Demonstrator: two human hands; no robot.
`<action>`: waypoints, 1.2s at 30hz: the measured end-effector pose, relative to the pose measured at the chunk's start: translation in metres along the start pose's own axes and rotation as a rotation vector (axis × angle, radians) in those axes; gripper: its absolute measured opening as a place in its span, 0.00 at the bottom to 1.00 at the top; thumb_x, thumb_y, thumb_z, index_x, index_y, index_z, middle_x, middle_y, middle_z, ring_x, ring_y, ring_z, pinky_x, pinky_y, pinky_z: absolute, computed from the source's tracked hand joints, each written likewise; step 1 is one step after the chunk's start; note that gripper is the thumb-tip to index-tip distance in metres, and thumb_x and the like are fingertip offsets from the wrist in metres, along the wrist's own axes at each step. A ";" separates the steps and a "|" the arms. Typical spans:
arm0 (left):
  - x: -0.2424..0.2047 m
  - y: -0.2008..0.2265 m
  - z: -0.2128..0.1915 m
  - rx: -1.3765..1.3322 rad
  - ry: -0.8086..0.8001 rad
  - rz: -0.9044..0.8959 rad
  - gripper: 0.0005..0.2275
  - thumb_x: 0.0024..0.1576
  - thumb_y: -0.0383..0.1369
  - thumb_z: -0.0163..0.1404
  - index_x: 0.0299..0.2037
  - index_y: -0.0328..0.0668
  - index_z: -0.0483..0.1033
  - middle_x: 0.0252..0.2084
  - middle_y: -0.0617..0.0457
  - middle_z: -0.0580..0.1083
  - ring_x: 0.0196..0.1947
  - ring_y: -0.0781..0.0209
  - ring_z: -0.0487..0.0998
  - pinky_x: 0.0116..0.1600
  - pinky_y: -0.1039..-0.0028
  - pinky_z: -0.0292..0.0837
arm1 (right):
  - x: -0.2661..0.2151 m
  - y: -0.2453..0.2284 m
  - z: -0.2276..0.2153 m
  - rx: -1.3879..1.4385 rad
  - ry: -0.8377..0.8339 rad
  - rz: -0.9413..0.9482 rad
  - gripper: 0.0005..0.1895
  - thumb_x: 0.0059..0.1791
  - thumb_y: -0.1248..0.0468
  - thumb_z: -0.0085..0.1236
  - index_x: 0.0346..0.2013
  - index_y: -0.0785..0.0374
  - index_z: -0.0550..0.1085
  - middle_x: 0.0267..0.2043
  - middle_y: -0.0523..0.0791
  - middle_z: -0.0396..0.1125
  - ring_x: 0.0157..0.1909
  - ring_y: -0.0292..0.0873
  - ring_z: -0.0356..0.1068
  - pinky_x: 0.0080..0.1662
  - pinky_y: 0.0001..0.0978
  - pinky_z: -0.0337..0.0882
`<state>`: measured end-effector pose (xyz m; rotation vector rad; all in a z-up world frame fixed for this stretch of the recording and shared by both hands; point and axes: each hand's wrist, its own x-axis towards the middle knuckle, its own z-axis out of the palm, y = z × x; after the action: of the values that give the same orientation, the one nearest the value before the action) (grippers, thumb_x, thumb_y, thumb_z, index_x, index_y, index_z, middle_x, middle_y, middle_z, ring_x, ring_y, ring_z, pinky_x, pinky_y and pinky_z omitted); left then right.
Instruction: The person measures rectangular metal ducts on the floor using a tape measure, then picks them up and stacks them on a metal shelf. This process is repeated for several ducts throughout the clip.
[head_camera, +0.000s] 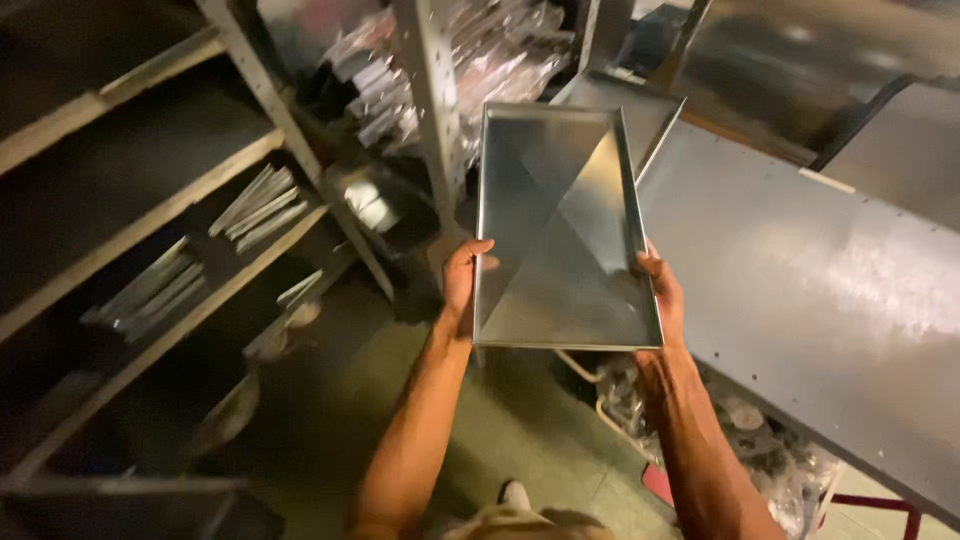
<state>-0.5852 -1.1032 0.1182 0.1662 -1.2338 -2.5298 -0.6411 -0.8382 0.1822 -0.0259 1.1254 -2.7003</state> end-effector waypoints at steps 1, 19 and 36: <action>0.015 -0.001 -0.001 -0.003 -0.016 0.001 0.09 0.58 0.30 0.60 0.47 0.45 0.88 0.39 0.57 0.78 0.39 0.65 0.86 0.51 0.71 0.85 | 0.011 0.002 -0.006 -0.001 0.001 -0.016 0.32 0.54 0.62 0.56 0.75 0.55 0.72 0.50 0.49 0.77 0.39 0.41 0.81 0.40 0.37 0.86; 0.268 0.037 0.077 1.136 -0.139 0.236 0.21 0.54 0.47 0.60 0.58 0.59 0.87 0.49 0.53 0.86 0.52 0.55 0.87 0.54 0.65 0.85 | 0.136 -0.034 -0.046 -0.574 0.368 -0.305 0.16 0.51 0.60 0.63 0.51 0.62 0.83 0.37 0.47 0.72 0.45 0.42 0.74 0.54 0.40 0.76; 0.363 -0.003 0.084 1.103 -0.212 0.247 0.20 0.57 0.35 0.52 0.58 0.43 0.87 0.58 0.41 0.82 0.57 0.35 0.84 0.59 0.48 0.84 | 0.166 -0.018 0.058 -1.222 0.777 -0.340 0.21 0.46 0.52 0.67 0.52 0.54 0.87 0.46 0.51 0.81 0.53 0.59 0.81 0.54 0.56 0.78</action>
<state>-0.9481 -1.1597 0.1809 -0.0190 -2.4151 -1.4393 -0.8006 -0.9006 0.2253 0.7208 3.0043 -1.7487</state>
